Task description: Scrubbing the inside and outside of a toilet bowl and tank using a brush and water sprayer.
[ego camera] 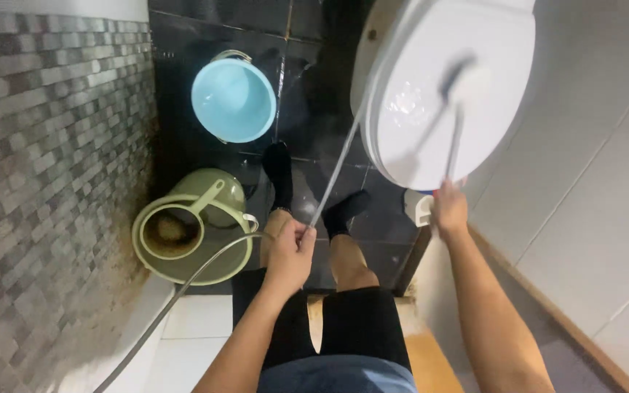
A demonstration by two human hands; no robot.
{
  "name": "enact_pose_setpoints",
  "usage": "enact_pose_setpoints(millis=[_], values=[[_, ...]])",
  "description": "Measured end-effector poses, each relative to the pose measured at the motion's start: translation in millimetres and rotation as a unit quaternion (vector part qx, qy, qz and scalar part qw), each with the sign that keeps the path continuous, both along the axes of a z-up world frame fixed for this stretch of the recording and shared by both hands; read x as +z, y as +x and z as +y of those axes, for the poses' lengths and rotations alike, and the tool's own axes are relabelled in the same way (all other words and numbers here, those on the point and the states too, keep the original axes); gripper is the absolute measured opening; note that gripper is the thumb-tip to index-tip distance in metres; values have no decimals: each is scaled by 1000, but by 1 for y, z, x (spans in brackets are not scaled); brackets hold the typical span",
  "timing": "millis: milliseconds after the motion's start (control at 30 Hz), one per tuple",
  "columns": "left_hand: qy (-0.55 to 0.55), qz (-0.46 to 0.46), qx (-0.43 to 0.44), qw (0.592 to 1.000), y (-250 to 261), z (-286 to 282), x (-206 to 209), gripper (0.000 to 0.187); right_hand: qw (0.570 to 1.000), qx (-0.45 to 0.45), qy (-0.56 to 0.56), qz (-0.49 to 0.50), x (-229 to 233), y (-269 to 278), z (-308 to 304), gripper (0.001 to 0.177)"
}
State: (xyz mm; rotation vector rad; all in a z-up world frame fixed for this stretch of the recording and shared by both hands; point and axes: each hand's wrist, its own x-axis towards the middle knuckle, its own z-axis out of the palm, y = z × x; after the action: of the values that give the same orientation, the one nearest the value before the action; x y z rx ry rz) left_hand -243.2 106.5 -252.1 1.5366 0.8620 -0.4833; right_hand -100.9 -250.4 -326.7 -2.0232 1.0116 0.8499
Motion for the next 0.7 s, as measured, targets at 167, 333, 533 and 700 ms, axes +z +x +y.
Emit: enact_pose_setpoints(millis=[167,333,533,700], values=[[51,12,-33,998,13,-21,15,22,925,370,-84,3,33,-65,-4,46],[62,35,-46,996,10,-46,30,23,938,324,-125,13,15,-73,-91,55],[64,31,-87,994,14,-92,44,23,961,234,-147,-12,-4,-29,-70,55],[71,-22,-92,993,15,-117,37,20,984,170,-46,-30,20,-132,-67,51]])
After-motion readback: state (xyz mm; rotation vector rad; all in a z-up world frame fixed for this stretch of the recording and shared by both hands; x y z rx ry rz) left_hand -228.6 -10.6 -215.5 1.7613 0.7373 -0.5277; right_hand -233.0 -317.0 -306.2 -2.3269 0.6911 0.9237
